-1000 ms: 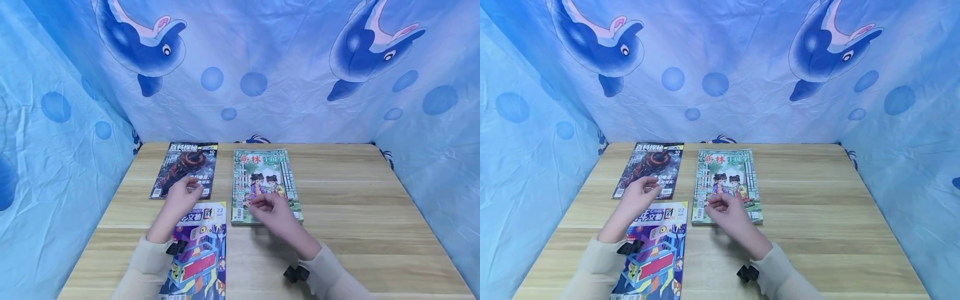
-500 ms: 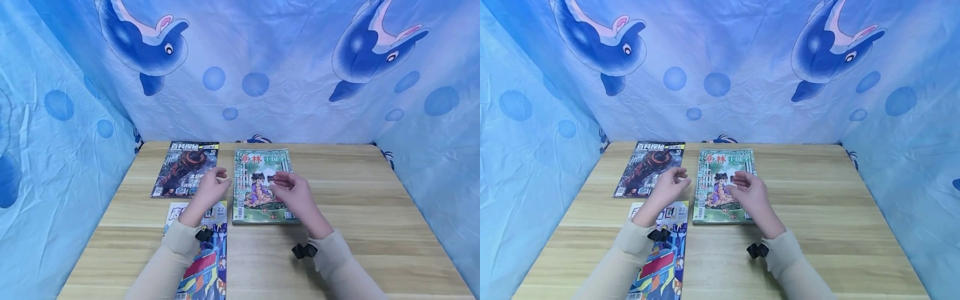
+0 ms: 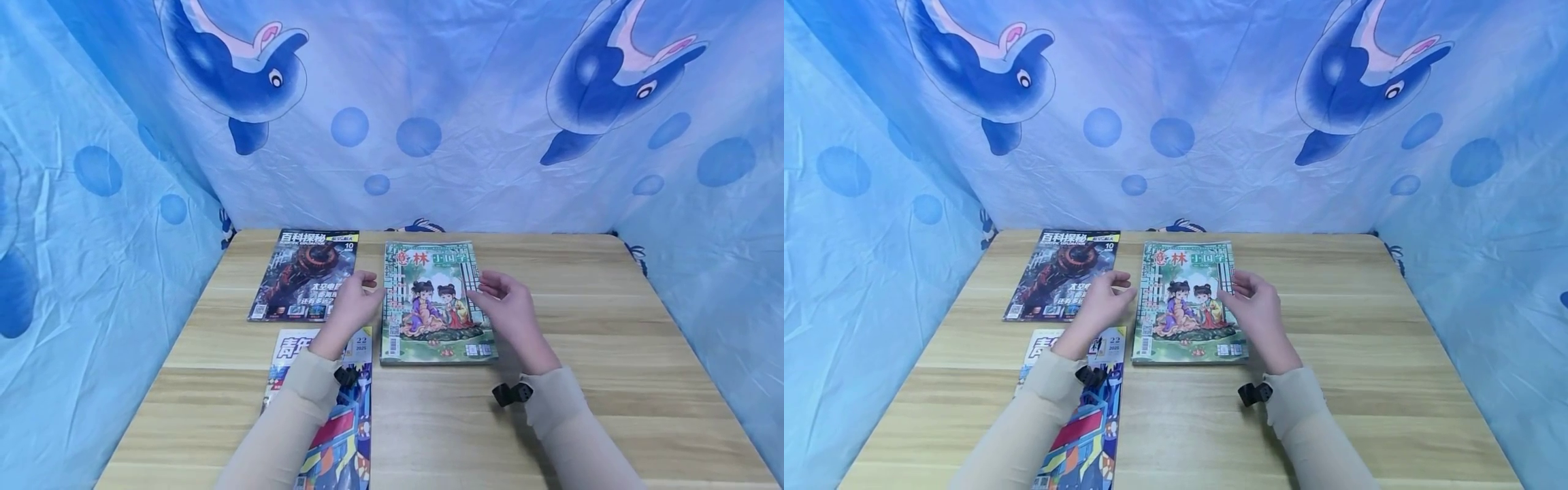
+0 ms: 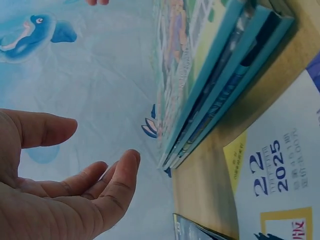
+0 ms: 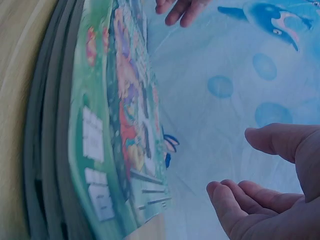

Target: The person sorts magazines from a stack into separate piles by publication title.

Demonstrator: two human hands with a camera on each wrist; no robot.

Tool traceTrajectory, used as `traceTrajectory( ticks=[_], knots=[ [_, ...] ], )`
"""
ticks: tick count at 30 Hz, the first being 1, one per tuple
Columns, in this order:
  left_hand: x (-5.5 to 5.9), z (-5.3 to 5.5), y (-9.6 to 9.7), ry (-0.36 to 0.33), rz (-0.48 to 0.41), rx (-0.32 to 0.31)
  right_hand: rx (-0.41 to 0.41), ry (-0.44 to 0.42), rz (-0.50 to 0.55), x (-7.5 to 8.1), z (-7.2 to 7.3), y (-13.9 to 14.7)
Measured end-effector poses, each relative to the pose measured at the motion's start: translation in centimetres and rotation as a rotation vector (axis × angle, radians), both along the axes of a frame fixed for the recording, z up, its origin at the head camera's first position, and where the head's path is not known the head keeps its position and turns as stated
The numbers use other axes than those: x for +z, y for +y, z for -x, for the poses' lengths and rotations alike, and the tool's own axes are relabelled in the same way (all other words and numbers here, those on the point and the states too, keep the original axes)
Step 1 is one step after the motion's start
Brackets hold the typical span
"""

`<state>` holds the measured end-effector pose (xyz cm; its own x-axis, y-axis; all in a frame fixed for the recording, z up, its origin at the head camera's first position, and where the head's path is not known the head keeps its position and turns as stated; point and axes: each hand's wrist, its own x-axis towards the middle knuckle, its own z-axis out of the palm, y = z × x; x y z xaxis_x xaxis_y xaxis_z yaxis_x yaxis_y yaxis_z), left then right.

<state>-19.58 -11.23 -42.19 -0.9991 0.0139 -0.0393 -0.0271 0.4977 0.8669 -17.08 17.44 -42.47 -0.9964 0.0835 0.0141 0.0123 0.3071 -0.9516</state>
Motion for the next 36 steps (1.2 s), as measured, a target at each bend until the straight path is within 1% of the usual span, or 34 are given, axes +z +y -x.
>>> traceTrajectory(
  ticks=[6,11,15,18,21,26,29,33,36],
  knots=[
    [-0.7,0.6,0.2,-0.003,0.008,0.007,-0.004,-0.031,-0.023,-0.5,0.5,0.7],
    [-1.3,1.3,0.4,0.003,0.032,0.003,-0.004,-0.074,-0.024,-0.7,0.9,1.1],
    [-1.8,1.8,0.7,-0.009,0.034,0.017,-0.002,-0.101,-0.041,-1.1,1.2,1.5],
    [-2.1,2.2,0.8,-0.039,0.019,0.038,0.005,-0.112,-0.066,-1.5,1.5,1.6],
    [-2.5,2.5,0.9,-0.073,0.018,0.042,0.007,-0.122,-0.099,-1.8,1.9,1.7],
    [-2.9,2.9,1.1,-0.117,0.075,0.033,0.002,-0.167,-0.131,-2.1,2.4,1.7],
    [-3.1,3.0,1.3,-0.145,0.109,0.023,-0.003,-0.21,-0.138,-2.1,2.7,1.7],
    [-3.3,3.0,1.5,-0.176,0.118,0.008,-0.002,-0.25,-0.139,-2.3,2.8,1.8],
    [-3.3,3.0,1.6,-0.195,0.115,0.007,0.01,-0.26,-0.139,-2.6,2.9,1.8]
  ],
)
